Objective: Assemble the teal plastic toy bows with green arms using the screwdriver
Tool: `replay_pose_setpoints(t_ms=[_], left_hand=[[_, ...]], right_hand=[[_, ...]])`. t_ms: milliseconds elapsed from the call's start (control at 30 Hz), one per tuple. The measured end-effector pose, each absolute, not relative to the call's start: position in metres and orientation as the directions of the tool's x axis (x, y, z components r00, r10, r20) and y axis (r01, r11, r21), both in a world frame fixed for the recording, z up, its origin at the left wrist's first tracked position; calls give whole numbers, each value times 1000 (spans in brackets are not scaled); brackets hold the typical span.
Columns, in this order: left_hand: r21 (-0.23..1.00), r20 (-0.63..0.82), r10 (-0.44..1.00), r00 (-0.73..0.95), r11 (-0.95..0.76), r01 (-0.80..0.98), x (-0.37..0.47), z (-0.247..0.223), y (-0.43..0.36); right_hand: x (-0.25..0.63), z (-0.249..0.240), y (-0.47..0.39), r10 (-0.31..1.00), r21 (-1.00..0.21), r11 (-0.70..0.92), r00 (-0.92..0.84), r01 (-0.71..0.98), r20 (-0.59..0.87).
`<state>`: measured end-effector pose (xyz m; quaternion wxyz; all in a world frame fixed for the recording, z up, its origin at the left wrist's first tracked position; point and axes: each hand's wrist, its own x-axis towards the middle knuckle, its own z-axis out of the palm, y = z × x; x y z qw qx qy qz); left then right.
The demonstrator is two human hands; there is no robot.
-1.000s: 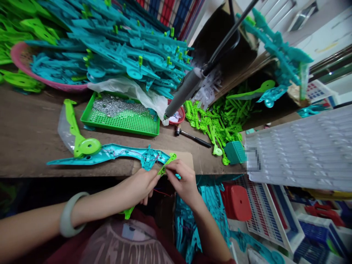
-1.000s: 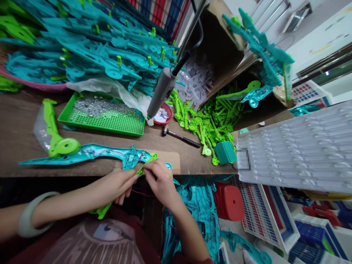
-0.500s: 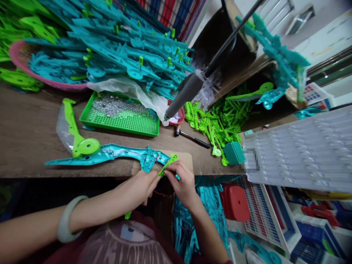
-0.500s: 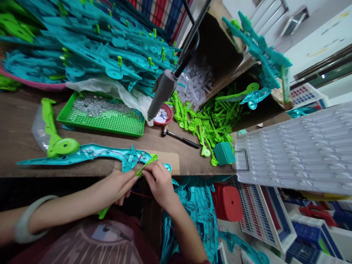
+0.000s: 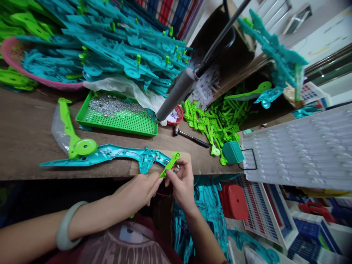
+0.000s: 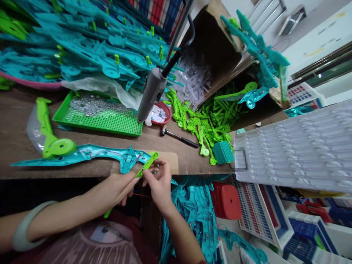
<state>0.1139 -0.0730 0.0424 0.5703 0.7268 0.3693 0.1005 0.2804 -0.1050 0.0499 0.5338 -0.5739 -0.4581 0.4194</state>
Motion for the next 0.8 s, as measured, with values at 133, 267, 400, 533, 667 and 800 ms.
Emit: replay_pose_setpoints(t_ms=[133,267,400,533,667,800], left_hand=[[899,-236,618,750,-153,409,111,48,-62],[891,77,772,631,-337,304,107,59,-42],[982,142,963,229,-107,-158,118,65,-28],[819,96,949,299,95,-566,161,59,-38],[921,122,728,675,170,-350,194,57,-54],[1000,-9,807,590,24,-18,183,56,-54]], right_hand=[[278,50,-101,973,-974,-183,114,-135,-199],[294,72,-96,954,-998,10,299,56,26],[310,91,-97,756,-875,314,460,368,465],[315,92,-92,427,-496,468,304,732,852],[329,104,-81,228,-383,497,309,779,923],[370,103,-65,507,-892,335,741,303,441]])
